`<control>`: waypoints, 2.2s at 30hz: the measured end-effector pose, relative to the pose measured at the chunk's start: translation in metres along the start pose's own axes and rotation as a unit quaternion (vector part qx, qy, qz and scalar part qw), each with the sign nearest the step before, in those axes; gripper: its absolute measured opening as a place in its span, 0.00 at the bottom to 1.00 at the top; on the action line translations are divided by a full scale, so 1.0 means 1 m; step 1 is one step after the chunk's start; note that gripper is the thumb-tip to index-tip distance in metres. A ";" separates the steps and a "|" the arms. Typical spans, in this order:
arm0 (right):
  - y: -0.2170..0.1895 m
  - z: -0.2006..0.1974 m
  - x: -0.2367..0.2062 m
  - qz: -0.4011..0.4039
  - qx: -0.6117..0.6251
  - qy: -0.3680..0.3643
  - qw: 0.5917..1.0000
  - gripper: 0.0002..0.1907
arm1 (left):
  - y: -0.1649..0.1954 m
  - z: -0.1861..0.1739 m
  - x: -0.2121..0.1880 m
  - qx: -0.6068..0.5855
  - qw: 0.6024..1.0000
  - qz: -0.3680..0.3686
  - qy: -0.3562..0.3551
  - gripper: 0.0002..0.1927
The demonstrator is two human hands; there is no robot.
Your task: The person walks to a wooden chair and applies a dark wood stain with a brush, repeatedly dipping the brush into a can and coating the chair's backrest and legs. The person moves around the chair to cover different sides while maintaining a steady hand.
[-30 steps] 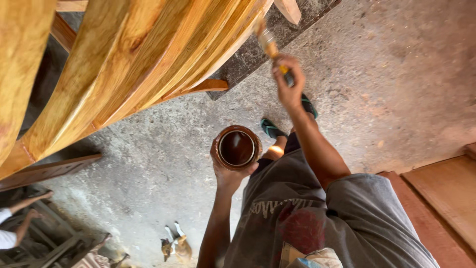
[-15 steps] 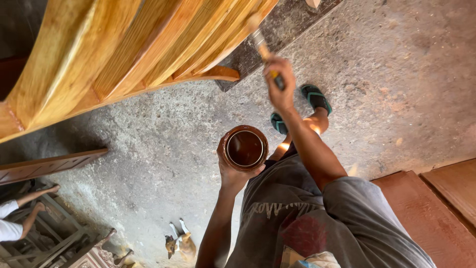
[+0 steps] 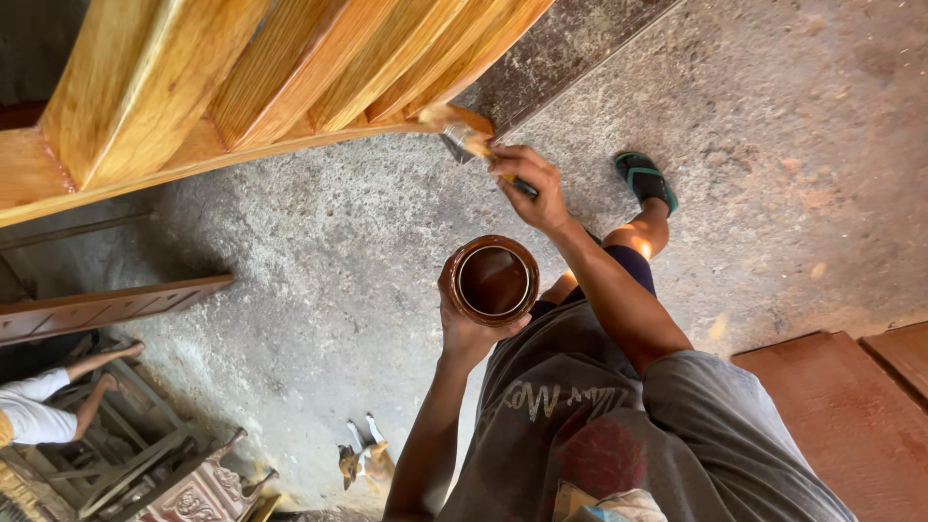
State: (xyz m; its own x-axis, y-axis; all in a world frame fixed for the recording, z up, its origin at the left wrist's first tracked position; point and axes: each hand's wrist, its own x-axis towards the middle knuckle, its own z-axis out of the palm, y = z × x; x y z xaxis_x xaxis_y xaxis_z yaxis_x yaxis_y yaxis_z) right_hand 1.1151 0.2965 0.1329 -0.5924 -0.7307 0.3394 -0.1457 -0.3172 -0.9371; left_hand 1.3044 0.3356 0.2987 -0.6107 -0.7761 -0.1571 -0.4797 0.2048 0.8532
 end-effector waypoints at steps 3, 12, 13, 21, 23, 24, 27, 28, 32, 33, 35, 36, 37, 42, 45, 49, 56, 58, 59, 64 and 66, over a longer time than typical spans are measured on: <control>0.008 0.009 0.003 -0.029 0.001 -0.043 0.999 0.11 | -0.007 0.000 -0.003 -0.012 1.000 -0.006 -0.016 0.63; 0.018 0.014 -0.003 -0.043 0.034 0.018 0.998 0.10 | -0.030 -0.008 -0.018 0.027 0.998 -0.033 -0.049 0.60; 0.019 0.015 -0.003 -0.035 0.026 0.037 0.998 0.10 | -0.031 -0.008 -0.018 0.030 0.997 -0.042 -0.061 0.59; 0.024 0.006 0.015 0.006 0.022 -0.033 0.999 0.11 | -0.036 -0.013 -0.015 0.041 0.998 -0.009 -0.037 0.61; 0.025 0.000 0.020 -0.002 0.020 -0.020 1.000 0.14 | -0.037 -0.014 -0.014 0.031 0.999 -0.008 -0.032 0.61; 0.025 -0.003 0.021 -0.003 0.022 -0.015 1.000 0.15 | -0.037 -0.014 -0.014 0.021 0.999 -0.013 -0.026 0.62; 0.026 -0.009 0.020 0.028 0.002 0.073 0.997 0.12 | -0.036 -0.015 -0.013 0.014 0.999 -0.028 -0.024 0.62; 0.023 -0.010 0.019 0.027 0.006 0.070 0.997 0.11 | -0.033 -0.014 -0.013 0.013 0.999 -0.035 -0.021 0.61; 0.020 -0.008 0.012 0.018 0.022 0.022 0.999 0.09 | -0.030 -0.011 -0.010 0.018 0.999 -0.034 -0.026 0.63; 0.019 -0.009 0.012 0.015 0.026 0.004 1.000 0.09 | -0.030 -0.011 -0.010 0.022 0.999 -0.037 -0.032 0.62; 0.019 -0.019 0.017 0.051 0.055 0.062 0.995 0.07 | -0.030 -0.012 -0.009 0.012 0.999 -0.035 -0.036 0.60; 0.019 -0.028 0.021 0.068 0.070 0.091 0.991 0.06 | -0.031 -0.013 -0.011 -0.002 0.999 -0.032 -0.034 0.59; 0.021 -0.040 0.027 0.051 0.065 0.158 0.984 0.03 | -0.032 -0.014 -0.012 -0.016 0.999 -0.029 -0.030 0.58; 0.025 -0.070 0.049 0.097 0.158 0.401 0.897 0.05 | -0.039 -0.015 -0.020 0.001 0.999 -0.047 -0.025 0.59; 0.019 -0.036 0.039 0.051 -0.004 0.299 0.953 0.04 | -0.043 -0.012 -0.015 0.005 0.999 -0.030 -0.024 0.59; 0.011 0.002 0.016 0.082 0.106 0.146 0.980 0.10 | -0.042 -0.008 -0.011 -0.030 0.998 -0.041 -0.034 0.60; 0.017 -0.027 0.016 0.126 0.109 0.243 0.955 0.08 | -0.026 0.002 -0.014 -0.118 0.992 -0.011 -0.039 0.62; 0.017 -0.038 0.022 0.095 0.043 0.146 0.984 0.07 | -0.022 0.005 -0.009 -0.104 0.993 0.016 -0.045 0.62; 0.017 -0.046 0.026 0.074 0.045 0.166 0.982 0.07 | -0.020 0.006 -0.004 -0.084 0.995 0.030 -0.050 0.63; 0.028 -0.114 0.069 0.054 0.051 0.295 0.953 0.07 | -0.011 0.009 0.002 -0.058 0.996 0.013 -0.064 0.64; 0.030 -0.140 0.083 0.061 0.039 0.335 0.939 0.07 | -0.009 0.013 0.002 -0.066 0.996 0.001 -0.053 0.63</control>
State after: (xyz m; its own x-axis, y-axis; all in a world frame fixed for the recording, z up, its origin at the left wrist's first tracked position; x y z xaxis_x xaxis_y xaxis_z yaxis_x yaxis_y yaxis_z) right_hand 0.9507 0.3111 0.1210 -0.9707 -0.2274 0.0776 -0.0013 -0.3183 -0.9480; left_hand 1.2993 0.3398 0.2841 -0.6781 -0.7068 -0.2015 -0.3962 0.1207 0.9102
